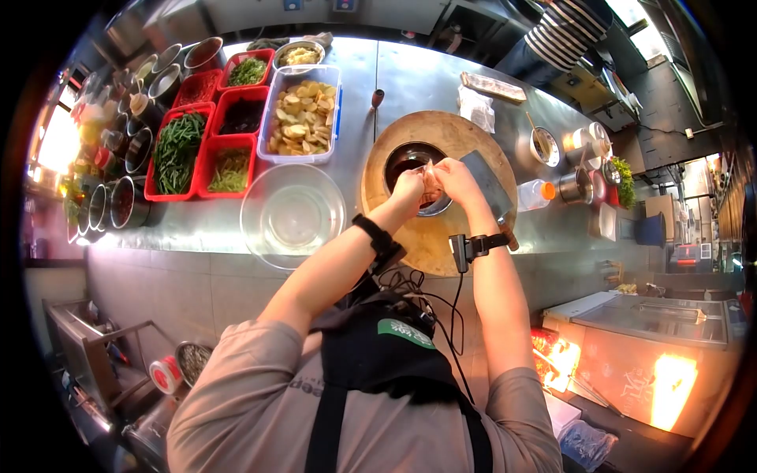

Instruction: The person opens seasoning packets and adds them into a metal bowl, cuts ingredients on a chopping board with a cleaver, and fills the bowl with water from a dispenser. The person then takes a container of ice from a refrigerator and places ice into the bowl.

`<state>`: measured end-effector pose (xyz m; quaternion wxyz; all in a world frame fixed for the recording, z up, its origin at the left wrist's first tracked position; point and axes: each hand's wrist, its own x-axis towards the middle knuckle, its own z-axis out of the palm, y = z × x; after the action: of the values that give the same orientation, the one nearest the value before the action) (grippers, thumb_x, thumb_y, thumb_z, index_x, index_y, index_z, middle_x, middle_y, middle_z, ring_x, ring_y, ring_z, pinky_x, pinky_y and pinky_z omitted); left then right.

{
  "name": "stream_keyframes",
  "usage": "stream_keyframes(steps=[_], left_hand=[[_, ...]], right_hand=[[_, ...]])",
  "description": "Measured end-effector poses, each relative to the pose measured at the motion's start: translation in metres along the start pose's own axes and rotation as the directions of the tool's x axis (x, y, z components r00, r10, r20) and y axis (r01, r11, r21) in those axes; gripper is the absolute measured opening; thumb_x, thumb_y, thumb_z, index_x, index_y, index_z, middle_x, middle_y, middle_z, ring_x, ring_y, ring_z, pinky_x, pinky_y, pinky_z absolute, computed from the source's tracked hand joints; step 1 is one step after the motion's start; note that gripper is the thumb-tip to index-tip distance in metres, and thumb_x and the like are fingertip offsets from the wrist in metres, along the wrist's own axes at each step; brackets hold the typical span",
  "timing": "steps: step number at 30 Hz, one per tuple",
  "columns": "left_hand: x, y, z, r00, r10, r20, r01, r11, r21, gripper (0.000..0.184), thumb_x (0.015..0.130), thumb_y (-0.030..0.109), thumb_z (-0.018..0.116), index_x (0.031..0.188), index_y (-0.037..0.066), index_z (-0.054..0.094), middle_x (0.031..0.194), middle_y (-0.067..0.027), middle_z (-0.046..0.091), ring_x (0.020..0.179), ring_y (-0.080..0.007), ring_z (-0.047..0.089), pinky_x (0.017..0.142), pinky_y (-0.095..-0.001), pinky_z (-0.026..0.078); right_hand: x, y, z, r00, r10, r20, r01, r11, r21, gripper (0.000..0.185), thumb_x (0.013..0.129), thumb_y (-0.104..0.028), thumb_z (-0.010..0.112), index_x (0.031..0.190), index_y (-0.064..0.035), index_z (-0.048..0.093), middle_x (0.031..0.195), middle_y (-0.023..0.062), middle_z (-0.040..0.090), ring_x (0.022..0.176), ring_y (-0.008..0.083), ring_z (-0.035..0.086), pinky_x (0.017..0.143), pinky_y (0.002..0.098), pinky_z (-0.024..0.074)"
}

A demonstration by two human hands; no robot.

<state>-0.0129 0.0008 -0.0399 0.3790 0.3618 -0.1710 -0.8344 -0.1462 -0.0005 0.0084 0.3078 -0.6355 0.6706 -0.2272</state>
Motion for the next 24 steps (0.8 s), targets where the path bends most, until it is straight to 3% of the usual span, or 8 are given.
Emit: stream_keyframes(steps=[3, 5, 7, 12, 15, 17, 18, 24], left_hand=[[-0.013, 0.008, 0.006, 0.999, -0.017, -0.036, 0.016, 1.000, -0.023, 0.028, 0.099, 0.011, 0.030, 0.113, 0.000, 0.053, 0.096, -0.0127, 0.064, 0.074, -0.0238, 0.065, 0.061, -0.0306, 0.056], [-0.016, 0.010, 0.008, 0.997, -0.029, -0.065, 0.026, 0.999, -0.041, 0.028, 0.100, 0.011, 0.030, 0.115, -0.001, 0.051, 0.099, -0.0134, 0.063, 0.074, -0.0237, 0.065, 0.060, -0.0298, 0.056], [-0.015, 0.010, 0.007, 0.999, -0.033, -0.041, 0.032, 0.999, -0.017, 0.028, 0.100, 0.010, 0.030, 0.116, -0.002, 0.050, 0.102, -0.0145, 0.062, 0.073, -0.0242, 0.064, 0.059, -0.0296, 0.056], [-0.008, 0.006, 0.005, 0.996, -0.075, -0.052, 0.071, 0.995, -0.073, 0.029, 0.101, 0.016, 0.031, 0.115, 0.000, 0.051, 0.102, -0.0145, 0.062, 0.073, -0.0250, 0.064, 0.059, -0.0302, 0.055], [-0.008, 0.004, 0.008, 0.987, -0.141, -0.074, 0.129, 0.981, -0.148, 0.030, 0.102, 0.023, 0.032, 0.109, 0.003, 0.053, 0.097, -0.0129, 0.063, 0.071, -0.0238, 0.063, 0.055, -0.0293, 0.052], [-0.005, 0.002, 0.010, 0.978, -0.170, -0.121, 0.150, 0.975, -0.163, 0.032, 0.102, 0.027, 0.033, 0.105, 0.004, 0.054, 0.092, -0.0116, 0.063, 0.068, -0.0225, 0.062, 0.053, -0.0286, 0.050], [0.003, -0.004, 0.005, 0.978, -0.177, -0.112, 0.159, 0.975, -0.157, 0.032, 0.102, 0.029, 0.033, 0.103, 0.005, 0.054, 0.088, -0.0107, 0.061, 0.064, -0.0221, 0.059, 0.054, -0.0298, 0.051], [0.010, -0.017, 0.005, 0.982, -0.165, -0.093, 0.152, 0.979, -0.133, 0.031, 0.102, 0.028, 0.033, 0.094, 0.006, 0.052, 0.075, -0.0076, 0.056, 0.055, -0.0182, 0.051, 0.048, -0.0293, 0.044]], right_hand=[[0.004, 0.000, -0.021, 0.986, 0.135, 0.100, -0.137, 0.991, 0.014, 0.027, 0.083, -0.024, 0.063, 0.087, 0.0024, 0.064, 0.077, 0.0153, 0.067, 0.074, 0.0205, 0.063, 0.071, 0.0338, 0.0490], [0.008, 0.003, -0.029, 0.986, 0.143, 0.088, -0.148, 0.988, 0.045, 0.023, 0.083, -0.022, 0.064, 0.084, 0.0010, 0.064, 0.071, 0.0112, 0.065, 0.064, 0.0179, 0.060, 0.060, 0.0334, 0.0480], [0.013, 0.005, -0.037, 0.951, 0.274, 0.143, -0.288, 0.953, 0.090, 0.018, 0.087, -0.021, 0.061, 0.085, -0.0033, 0.062, 0.067, 0.0032, 0.059, 0.052, 0.0111, 0.050, 0.043, 0.0274, 0.0374], [0.016, 0.005, -0.041, 0.953, 0.284, 0.108, -0.292, 0.954, 0.067, 0.016, 0.087, -0.019, 0.061, 0.085, -0.0037, 0.062, 0.065, 0.0024, 0.058, 0.050, 0.0106, 0.048, 0.041, 0.0263, 0.0339], [0.019, 0.007, -0.031, 0.963, 0.250, 0.104, -0.253, 0.967, 0.017, 0.019, 0.086, -0.020, 0.061, 0.087, -0.0011, 0.064, 0.068, 0.0061, 0.061, 0.056, 0.0145, 0.055, 0.047, 0.0297, 0.0416], [0.022, 0.014, -0.020, 0.989, 0.138, 0.057, -0.126, 0.977, -0.172, 0.026, 0.084, -0.022, 0.061, 0.089, 0.0023, 0.066, 0.076, 0.0135, 0.067, 0.069, 0.0214, 0.063, 0.061, 0.0346, 0.0491], [0.011, -0.011, -0.021, 0.979, 0.194, 0.059, -0.173, 0.952, -0.254, 0.031, 0.084, -0.027, 0.062, 0.090, 0.0028, 0.068, 0.086, 0.0205, 0.068, 0.083, 0.0285, 0.066, 0.075, 0.0379, 0.0500], [-0.001, -0.024, 0.003, 0.976, 0.217, -0.003, -0.209, 0.938, -0.277, 0.037, 0.084, -0.036, 0.060, 0.089, -0.0004, 0.069, 0.090, 0.0243, 0.066, 0.090, 0.0371, 0.064, 0.078, 0.0425, 0.0505]])
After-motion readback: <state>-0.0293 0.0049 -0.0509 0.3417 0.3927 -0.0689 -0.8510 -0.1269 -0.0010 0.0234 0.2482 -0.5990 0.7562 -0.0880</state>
